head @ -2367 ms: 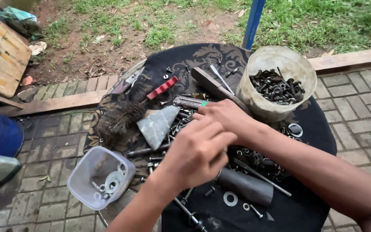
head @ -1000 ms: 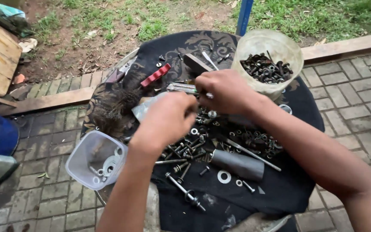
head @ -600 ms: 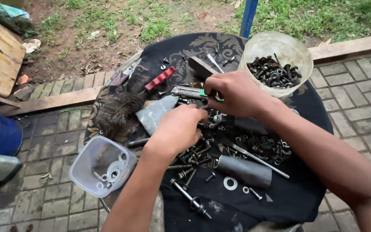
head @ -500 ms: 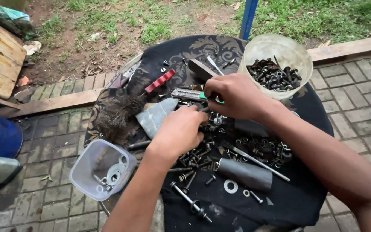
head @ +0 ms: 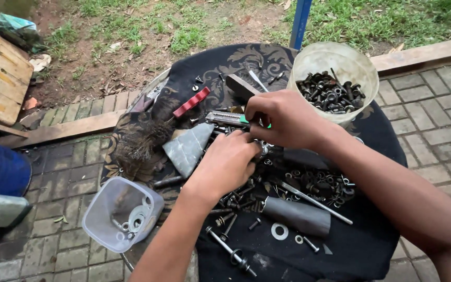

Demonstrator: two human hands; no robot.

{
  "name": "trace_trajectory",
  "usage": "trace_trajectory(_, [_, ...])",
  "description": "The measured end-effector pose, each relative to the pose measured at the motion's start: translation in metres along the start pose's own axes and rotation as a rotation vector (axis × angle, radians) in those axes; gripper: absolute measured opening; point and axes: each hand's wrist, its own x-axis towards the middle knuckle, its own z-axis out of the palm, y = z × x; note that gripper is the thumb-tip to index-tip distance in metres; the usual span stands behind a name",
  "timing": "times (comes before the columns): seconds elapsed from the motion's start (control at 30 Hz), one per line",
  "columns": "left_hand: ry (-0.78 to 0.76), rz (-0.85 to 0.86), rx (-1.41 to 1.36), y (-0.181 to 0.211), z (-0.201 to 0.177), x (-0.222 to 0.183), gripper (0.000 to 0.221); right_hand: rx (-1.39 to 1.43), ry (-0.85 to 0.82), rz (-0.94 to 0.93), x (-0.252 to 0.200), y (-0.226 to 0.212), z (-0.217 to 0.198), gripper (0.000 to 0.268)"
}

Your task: Sorting through a large pile of various metal bolts, nuts, and washers on a table to find matching pieces.

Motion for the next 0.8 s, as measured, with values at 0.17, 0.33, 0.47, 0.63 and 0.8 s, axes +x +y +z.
trace_trajectory(0.17, [0.058, 0.03, -0.024, 0.001, -0.002, -0.004, 0.014, 0.114, 0.009, 0.018, 0.005, -0.009, -0.008, 0.02])
trace_trajectory(0.33, [0.071, 0.049, -0.118, -0.004, -0.016, -0.01, 0.012, 0.154, 0.028, 0.03, 0.007, -0.01, -0.009, 0.019])
trace_trajectory(0.47, [-0.009, -0.038, -0.067, -0.004, -0.003, -0.006, 0.022, 0.158, 0.028, 0.053, 0.005, -0.013, -0.009, 0.018])
trace_trajectory(0.63, [-0.018, -0.061, -0.027, -0.003, 0.008, -0.003, 0.028, 0.154, 0.028, 0.05, 0.008, -0.015, -0.01, 0.016])
trace_trajectory(0.8, [0.009, -0.047, 0.017, 0.005, 0.002, -0.006, 0.025, 0.149, 0.032, 0.053, 0.008, -0.014, -0.01, 0.016])
